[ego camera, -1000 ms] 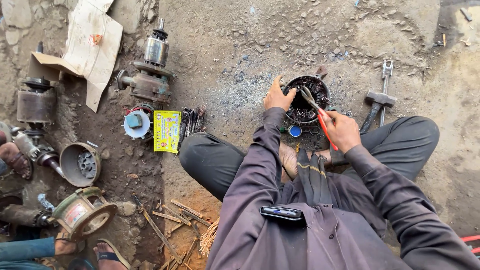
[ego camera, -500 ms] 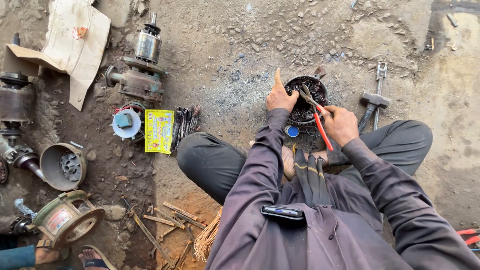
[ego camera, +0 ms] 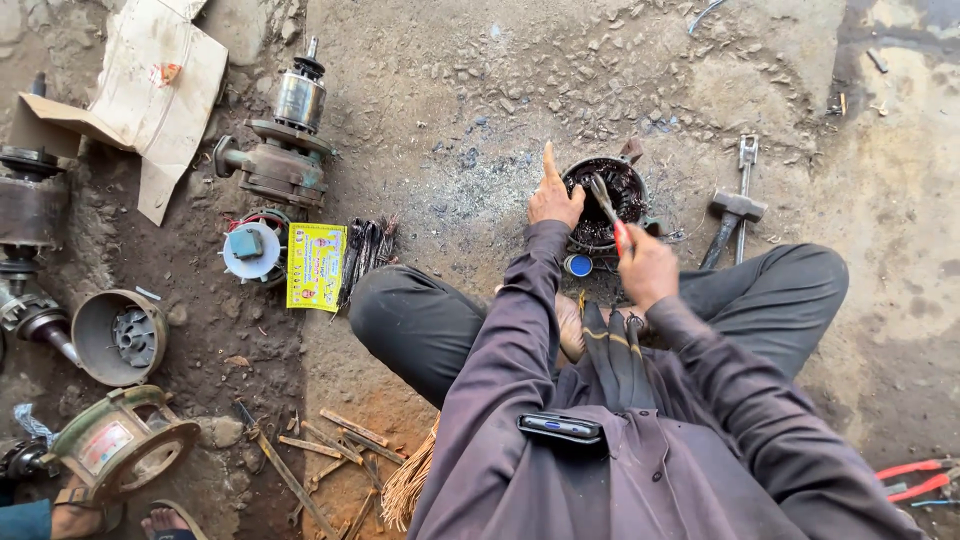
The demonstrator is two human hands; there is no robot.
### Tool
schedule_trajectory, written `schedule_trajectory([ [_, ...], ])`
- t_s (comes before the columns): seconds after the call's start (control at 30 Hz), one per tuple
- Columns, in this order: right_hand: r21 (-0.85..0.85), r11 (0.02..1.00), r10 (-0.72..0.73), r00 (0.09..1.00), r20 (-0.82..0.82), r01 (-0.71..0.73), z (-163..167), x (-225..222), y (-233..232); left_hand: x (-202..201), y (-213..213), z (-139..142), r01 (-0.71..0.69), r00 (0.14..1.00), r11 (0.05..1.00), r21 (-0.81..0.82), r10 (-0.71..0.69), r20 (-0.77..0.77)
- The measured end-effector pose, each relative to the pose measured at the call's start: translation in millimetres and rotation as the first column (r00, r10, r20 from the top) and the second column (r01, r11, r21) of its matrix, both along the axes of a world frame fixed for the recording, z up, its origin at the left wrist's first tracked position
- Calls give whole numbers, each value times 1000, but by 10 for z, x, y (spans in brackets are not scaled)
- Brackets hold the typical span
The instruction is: The person sits on the ground and uses pliers to pull and remove copper wire from a motor stator. They repeatedly reach into the stator slots, grip the wire, and extract it, placing the removed wire aside.
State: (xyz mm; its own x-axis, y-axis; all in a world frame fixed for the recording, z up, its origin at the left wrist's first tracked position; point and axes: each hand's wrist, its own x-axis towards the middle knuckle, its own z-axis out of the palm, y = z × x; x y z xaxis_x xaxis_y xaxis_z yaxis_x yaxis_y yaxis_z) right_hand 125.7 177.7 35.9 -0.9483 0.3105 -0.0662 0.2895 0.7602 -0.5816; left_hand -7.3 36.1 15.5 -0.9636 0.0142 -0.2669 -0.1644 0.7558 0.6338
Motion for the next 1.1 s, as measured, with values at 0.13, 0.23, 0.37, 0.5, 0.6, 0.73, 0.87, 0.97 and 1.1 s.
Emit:
schedule_trajectory([
  [0.13,173,974,108,970,219,-147,214,-359,233,7,-12,36,14,998,1000,-11,-15,-57],
  [0.23,226,922,229,912,341,-316,324,-697,271,-3,-13,43,17,1000,1000,-26,-17,22],
  [0.37,278,861,269,844,464,-427,336,-1077,225,-25,-21,22,14,1000,999,-31,-14,-5],
  [0.5,205,905,296,898,326,-372,273,-1004,295,-49,-38,-31,3,999,1000,-8,-2,37],
  [0.6,117,966,207,961,183,-231,145,-622,282,-60,-53,-73,-10,1000,1000,3,10,3],
  [0.73,28,997,73,989,-127,-70,-83,-58,212,-58,-55,-105,-7,1000,1000,25,7,1],
  [0.87,-34,996,76,990,-121,-81,-115,-5,369,-44,-32,-105,-13,997,998,65,17,-69],
  [0.97,27,994,112,991,-79,-110,8,-83,342,-43,-14,-89,2,998,999,33,-4,66],
  [1.1,219,956,190,981,40,-194,188,-171,101,-32,-20,-85,-11,1000,999,36,12,-26],
])
